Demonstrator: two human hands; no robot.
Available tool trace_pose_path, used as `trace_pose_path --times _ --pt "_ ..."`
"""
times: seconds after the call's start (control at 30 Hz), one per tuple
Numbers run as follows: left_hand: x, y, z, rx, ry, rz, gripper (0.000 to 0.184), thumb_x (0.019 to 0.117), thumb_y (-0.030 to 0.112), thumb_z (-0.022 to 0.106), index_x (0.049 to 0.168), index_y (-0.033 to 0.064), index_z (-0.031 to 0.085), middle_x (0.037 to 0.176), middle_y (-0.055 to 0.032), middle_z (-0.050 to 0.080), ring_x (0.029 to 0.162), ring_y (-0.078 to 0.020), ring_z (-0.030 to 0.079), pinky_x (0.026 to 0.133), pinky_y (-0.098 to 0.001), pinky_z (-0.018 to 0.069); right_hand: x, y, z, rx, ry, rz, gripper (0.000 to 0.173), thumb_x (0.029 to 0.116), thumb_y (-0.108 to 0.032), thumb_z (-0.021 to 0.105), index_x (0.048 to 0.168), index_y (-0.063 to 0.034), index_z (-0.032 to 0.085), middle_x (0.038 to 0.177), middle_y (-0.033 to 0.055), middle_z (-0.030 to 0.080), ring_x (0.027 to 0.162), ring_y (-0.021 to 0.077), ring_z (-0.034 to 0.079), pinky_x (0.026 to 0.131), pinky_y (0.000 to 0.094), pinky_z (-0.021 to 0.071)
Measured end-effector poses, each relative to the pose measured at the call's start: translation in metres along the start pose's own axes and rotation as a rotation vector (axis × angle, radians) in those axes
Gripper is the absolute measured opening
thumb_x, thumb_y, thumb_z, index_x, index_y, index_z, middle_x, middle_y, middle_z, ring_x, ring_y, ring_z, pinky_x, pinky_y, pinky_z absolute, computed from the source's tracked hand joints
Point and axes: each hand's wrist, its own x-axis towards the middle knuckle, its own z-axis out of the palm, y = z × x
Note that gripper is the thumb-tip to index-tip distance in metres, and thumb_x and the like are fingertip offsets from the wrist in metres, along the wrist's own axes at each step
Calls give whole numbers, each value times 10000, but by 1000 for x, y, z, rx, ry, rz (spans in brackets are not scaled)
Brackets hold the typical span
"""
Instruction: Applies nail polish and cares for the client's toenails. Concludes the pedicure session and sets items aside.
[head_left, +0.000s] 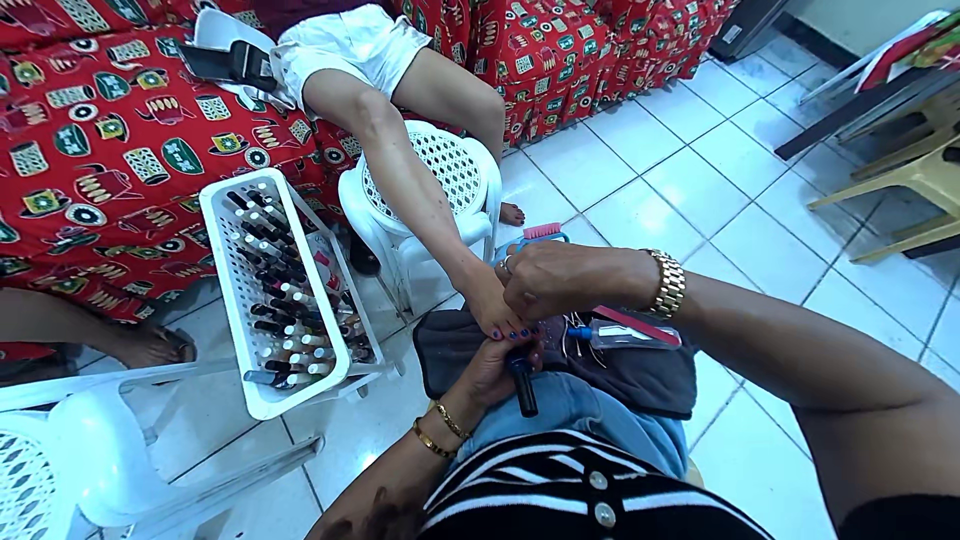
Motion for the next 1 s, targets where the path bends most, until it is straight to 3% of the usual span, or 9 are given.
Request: trace_pose_path --times 0.17,0.3,0.37,0.47,0.6,0.67,0.77,0.9,1.0 --pt "3 -4 4 38 36 61 184 1004 60 506 957 56 684 793 -37 684 677 -101 653 656 -231 558 -35 2 23 2 689 -55 162 937 -137 612 897 -73 756 841 75 649 820 235 638 702 385 525" --pt "5 -8 6 63 72 114 174 995 35 518 960 47 689 783 -47 698 670 -105 670 666 -239 576 -75 -12 73 133 988 114 245 983 -161 532 950 -62 753 821 28 650 727 95 603 645 249 503" --pt "5 -10 9 82 108 129 214 995 17 495 910 57 688 766 -44 696 666 -99 669 664 -231 574 -85 -21 112 293 1043 188 244 996 -150 538 977 -24 746 822 76 669 711 100 605 656 243 509" --pt "5 -12 9 110 129 152 231 1001 4 463 938 51 680 766 -46 695 662 -101 663 664 -234 569 -88 -41 154 429 1047 160 230 929 -131 566 1065 -34 725 822 107 657 705 132 612 642 260 518" --pt "4 -13 14 141 165 165 267 1030 15 418 931 48 664 754 -46 690 649 -99 662 654 -231 573 -74 -64 175 318 1056 77 358 941 -333 673 1220 -108 676 845 94 624 692 164 597 599 266 497" --pt "4 -13 15 145 165 170 281 1033 25 411 917 57 664 752 -38 685 650 -99 659 655 -233 571 -62 -66 177 168 1116 93 295 968 -350 655 1145 -119 698 817 78 618 688 174 603 579 274 485" --pt "5 -14 14 148 148 186 298 1028 27 413 894 67 677 746 -33 688 665 -98 662 680 -241 571 -49 -65 176 49 1162 117 160 966 -231 614 991 -105 710 768 68 623 659 188 609 540 288 476" --pt "4 -15 11 106 108 204 272 1024 44 452 901 70 693 777 -45 694 689 -111 667 704 -257 575 -44 -66 174 -9 1135 166 154 946 -191 587 971 -100 708 758 72 648 634 212 631 496 325 474" --pt "5 -16 13 108 105 188 266 1029 53 450 918 59 692 771 -46 692 678 -110 665 694 -253 575 -45 -64 177 19 1188 143 123 946 -138 578 941 -92 693 763 72 646 661 194 624 535 297 480"
